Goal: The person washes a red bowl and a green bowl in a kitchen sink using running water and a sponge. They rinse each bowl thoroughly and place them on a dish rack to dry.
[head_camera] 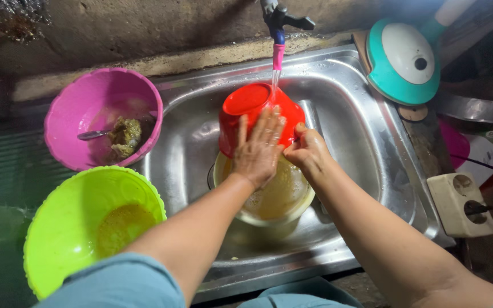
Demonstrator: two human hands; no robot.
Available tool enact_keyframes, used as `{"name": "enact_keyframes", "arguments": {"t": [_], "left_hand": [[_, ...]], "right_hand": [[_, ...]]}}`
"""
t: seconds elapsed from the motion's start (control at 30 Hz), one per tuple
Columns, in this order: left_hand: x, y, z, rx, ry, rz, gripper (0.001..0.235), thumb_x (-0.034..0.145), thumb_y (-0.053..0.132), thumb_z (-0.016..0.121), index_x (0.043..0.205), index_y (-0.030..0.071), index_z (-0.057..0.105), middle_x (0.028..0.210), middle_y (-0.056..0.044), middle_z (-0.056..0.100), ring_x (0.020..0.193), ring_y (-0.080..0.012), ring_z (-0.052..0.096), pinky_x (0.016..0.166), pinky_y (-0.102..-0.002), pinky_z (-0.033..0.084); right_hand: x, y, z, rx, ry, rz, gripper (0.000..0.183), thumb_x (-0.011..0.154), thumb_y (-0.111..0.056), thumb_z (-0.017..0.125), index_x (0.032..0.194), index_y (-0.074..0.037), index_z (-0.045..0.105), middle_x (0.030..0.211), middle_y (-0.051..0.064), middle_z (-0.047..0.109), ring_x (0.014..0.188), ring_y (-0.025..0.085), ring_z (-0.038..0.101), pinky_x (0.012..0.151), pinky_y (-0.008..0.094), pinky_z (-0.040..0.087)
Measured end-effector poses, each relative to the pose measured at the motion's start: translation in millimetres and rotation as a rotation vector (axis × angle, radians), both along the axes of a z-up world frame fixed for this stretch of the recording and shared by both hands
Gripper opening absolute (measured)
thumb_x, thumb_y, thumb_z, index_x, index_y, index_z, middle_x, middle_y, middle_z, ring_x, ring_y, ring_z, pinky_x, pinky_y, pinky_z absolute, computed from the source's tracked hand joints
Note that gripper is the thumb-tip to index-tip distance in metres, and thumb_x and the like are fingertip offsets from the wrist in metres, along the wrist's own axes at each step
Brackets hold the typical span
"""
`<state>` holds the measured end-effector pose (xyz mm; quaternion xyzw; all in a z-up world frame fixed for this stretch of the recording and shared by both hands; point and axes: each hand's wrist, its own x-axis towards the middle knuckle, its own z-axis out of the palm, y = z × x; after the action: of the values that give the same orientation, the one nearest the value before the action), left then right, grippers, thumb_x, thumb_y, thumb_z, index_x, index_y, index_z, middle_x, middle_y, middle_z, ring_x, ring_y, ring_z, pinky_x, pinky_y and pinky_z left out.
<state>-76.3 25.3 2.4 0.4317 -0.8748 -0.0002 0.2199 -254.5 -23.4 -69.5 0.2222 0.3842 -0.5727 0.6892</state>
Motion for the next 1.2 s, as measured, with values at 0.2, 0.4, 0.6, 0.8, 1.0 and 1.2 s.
{"name": "enact_keyframes", "arguments": {"t": [0.2, 0.4, 0.6, 0.8, 1.0, 1.2], "left_hand": [[-12.5, -10.6, -33.3, 0.136, 0.650, 0.484, 0.067, 0.111, 0.045, 0.042, 0.162, 0.004, 0.030, 0.168, -0.024, 0.021, 0.157, -0.0403, 0.020, 0.129, -0.050, 0.017], [-10.4, -81.0, -43.7, 0.765, 0.991, 0.863, 0.070, 0.099, 0.061, 0.039, 0.143, 0.010, 0.056, 0.146, -0.018, 0.058, 0.135, -0.0376, 0.051, 0.112, -0.046, 0.040], [8.0, -110.6, -45.6, 1.246, 1.311, 0.487, 0.067, 0.100, 0.055, 0.060, 0.129, -0.005, 0.069, 0.136, -0.028, 0.063, 0.122, -0.0445, 0.056, 0.104, -0.054, 0.048], [11.3, -122.6, -9.7, 1.120, 0.846, 0.333, 0.057, 0.093, 0.060, 0.059, 0.124, 0.013, 0.072, 0.124, -0.011, 0.073, 0.116, -0.0250, 0.068, 0.103, -0.040, 0.051], [-3.5, -114.3, 58.6, 0.726, 0.203, 0.393, 0.049, 0.089, 0.057, 0.051, 0.115, 0.023, 0.076, 0.123, -0.012, 0.073, 0.114, -0.0342, 0.069, 0.106, -0.047, 0.049], [-35.3, -84.1, 65.4, 0.281, -0.126, 0.073, 0.031, 0.087, 0.030, 0.059, 0.108, 0.016, 0.077, 0.126, -0.011, 0.068, 0.135, -0.0356, 0.050, 0.120, -0.067, 0.018]], "right_hand": [[-21.0, 10.0, -27.4, 0.047, 0.012, -0.070, 0.009, 0.101, -0.012, 0.061, 0.108, -0.008, 0.066, 0.094, 0.001, 0.071, 0.077, 0.009, 0.067, 0.052, 0.021, 0.049], [-44.5, 38.5, -3.0, -0.097, -0.023, -0.070, 0.014, 0.101, -0.011, 0.064, 0.113, -0.006, 0.068, 0.102, 0.005, 0.075, 0.084, 0.012, 0.071, 0.056, 0.020, 0.054], [-55.3, 60.9, 49.3, -0.174, 0.192, 0.103, 0.024, 0.100, -0.010, 0.045, 0.116, -0.008, 0.063, 0.115, 0.009, 0.074, 0.109, 0.026, 0.070, 0.100, 0.052, 0.055], [-43.5, 39.5, 74.1, -0.266, 0.451, 0.331, 0.030, 0.101, -0.011, 0.045, 0.122, -0.010, 0.066, 0.118, 0.010, 0.073, 0.110, 0.027, 0.069, 0.105, 0.049, 0.053], [-18.6, 5.9, 57.4, -0.256, 0.450, 0.343, 0.026, 0.103, -0.015, 0.047, 0.120, -0.008, 0.065, 0.116, 0.012, 0.073, 0.108, 0.029, 0.069, 0.102, 0.051, 0.054], [-2.2, -9.4, 32.3, -0.250, 0.401, 0.291, 0.022, 0.101, -0.014, 0.051, 0.116, -0.008, 0.065, 0.115, 0.012, 0.073, 0.108, 0.030, 0.070, 0.100, 0.054, 0.055]]}}
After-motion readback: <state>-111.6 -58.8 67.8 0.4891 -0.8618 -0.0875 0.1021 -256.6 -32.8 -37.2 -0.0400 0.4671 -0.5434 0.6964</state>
